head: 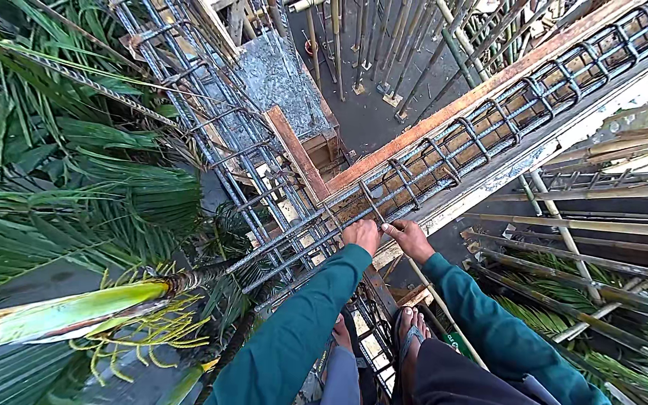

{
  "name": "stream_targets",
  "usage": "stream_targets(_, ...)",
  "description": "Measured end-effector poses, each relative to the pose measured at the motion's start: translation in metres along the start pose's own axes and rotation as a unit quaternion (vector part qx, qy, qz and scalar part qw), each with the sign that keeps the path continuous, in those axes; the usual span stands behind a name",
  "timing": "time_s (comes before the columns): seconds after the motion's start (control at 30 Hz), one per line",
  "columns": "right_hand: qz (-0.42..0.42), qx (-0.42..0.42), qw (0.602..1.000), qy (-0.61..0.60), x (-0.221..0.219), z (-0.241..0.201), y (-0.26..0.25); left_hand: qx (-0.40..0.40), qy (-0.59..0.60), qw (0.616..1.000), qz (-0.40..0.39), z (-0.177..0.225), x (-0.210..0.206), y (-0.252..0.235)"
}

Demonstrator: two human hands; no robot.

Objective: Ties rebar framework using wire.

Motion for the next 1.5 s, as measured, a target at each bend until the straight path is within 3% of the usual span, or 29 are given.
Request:
stream_targets(0.23,-0.006,-0.002,1.000,-0.002,-0.001,0.002,0.000,-0.016,0.130,0.989,-0.067,-0.003,-0.001,-0.012)
stream_targets(0.4,-0.007,-0.002,1.000,-0.011,0.000,0.002,0.000,0.038,0.403,0.895,-0.184,-0.014,0.002,-0.025)
stream_targets(0.5,-0.008,0.000,1.000,-0.007,0.000,0.002,-0.001,0.101,0.499,0.843,-0.172,-0.018,0.004,-0.022)
stream_targets(0.6,-0.013,-0.006,1.000,-0.007,0.001,0.000,0.000,0.121,0.545,0.821,-0.120,-0.015,0.006,-0.010)
stream_targets(0.7,-0.012,-0.007,1.000,-0.008,0.001,0.001,0.000,0.101,0.550,0.827,-0.061,-0.009,-0.001,0.001)
stream_targets(0.93,-0.010,-0.004,1.000,-0.002,0.000,0.004,-0.004,0.008,0.417,0.906,0.073,-0.007,-0.020,0.006)
stream_targets(1.13,-0.016,-0.004,1.000,0.003,0.002,0.002,-0.003,-0.084,0.358,0.919,0.143,-0.008,-0.034,0.015)
stream_targets(1.23,-0.021,-0.004,1.000,0.002,0.002,0.002,-0.003,-0.068,0.392,0.908,0.131,-0.009,-0.029,0.016)
stream_targets(1.4,-0.047,0.022,0.997,-0.058,0.002,0.008,-0.003,-0.011,0.522,0.846,0.105,-0.010,-0.024,0.008)
stream_targets(1.5,-0.085,0.028,0.990,-0.107,0.007,0.012,-0.002,-0.013,0.528,0.844,0.099,-0.012,-0.025,0.005)
Point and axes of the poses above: each hand's wrist, its own y-axis away from the middle knuckle, its own x-axis out of the back of the hand, z = x × y, the point moved 4 cm from there along -y, towards the middle knuckle, and after that the axes turned 3 degrees about y, right-handed, at the moved point
